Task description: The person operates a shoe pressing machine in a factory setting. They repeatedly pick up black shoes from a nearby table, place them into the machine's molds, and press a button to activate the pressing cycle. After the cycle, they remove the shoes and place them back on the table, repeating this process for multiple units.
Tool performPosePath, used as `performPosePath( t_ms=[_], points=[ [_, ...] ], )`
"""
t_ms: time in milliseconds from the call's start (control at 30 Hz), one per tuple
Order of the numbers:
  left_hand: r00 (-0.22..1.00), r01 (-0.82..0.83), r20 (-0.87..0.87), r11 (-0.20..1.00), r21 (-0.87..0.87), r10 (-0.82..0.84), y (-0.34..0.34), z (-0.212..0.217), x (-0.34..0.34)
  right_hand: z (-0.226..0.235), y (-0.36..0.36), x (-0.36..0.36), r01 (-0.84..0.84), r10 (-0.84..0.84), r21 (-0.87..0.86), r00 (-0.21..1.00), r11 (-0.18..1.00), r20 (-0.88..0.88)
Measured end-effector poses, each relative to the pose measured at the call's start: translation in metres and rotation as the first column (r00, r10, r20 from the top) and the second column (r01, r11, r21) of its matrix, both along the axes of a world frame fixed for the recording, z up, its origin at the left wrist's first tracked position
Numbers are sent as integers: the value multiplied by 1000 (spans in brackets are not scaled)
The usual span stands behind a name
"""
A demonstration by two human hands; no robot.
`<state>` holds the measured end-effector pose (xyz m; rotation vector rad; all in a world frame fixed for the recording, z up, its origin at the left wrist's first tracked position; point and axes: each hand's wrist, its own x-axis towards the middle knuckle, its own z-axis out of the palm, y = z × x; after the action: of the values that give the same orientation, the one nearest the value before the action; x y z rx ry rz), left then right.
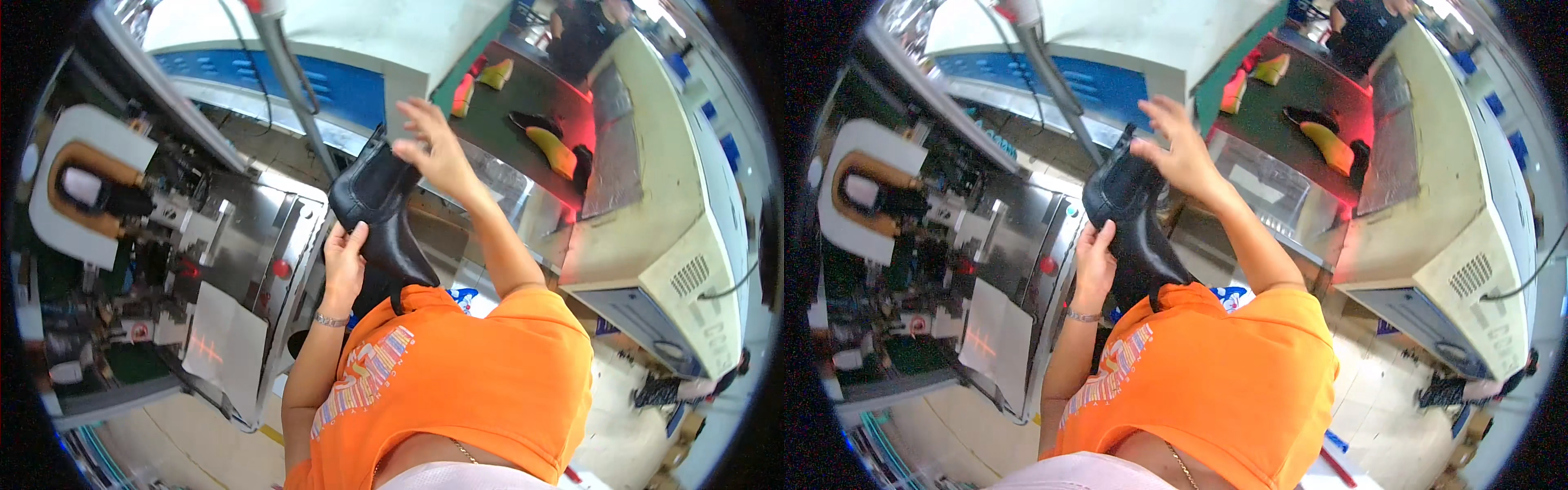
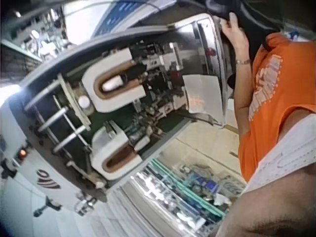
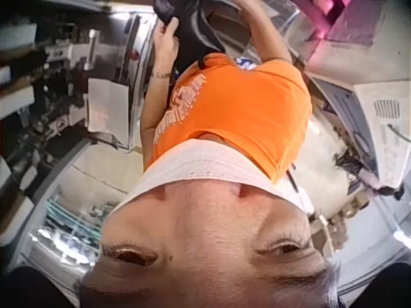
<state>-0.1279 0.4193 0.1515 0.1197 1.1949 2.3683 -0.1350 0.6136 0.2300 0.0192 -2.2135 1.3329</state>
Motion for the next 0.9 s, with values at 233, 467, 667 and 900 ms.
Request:
performPosePath(
  t_ms=[233,467,667,900],
  points=[
    [729,196,660,979,55,-183,5,-75,-52,-45,-16,114,-386,255,113,775,916,578],
    [615,493,690,869,41,-381,66,-39,-37,-96,68,112,200,-220,139,964,970,150],
    [816,564,359,757,-329,-452,77,-32,-46,-77,151,115,482,-508,161,806,861,304],
    [953,258,7,800,-541,-303,75,-21,-94,-201,181,177,647,-631,77,700,759,333]
  ],
)
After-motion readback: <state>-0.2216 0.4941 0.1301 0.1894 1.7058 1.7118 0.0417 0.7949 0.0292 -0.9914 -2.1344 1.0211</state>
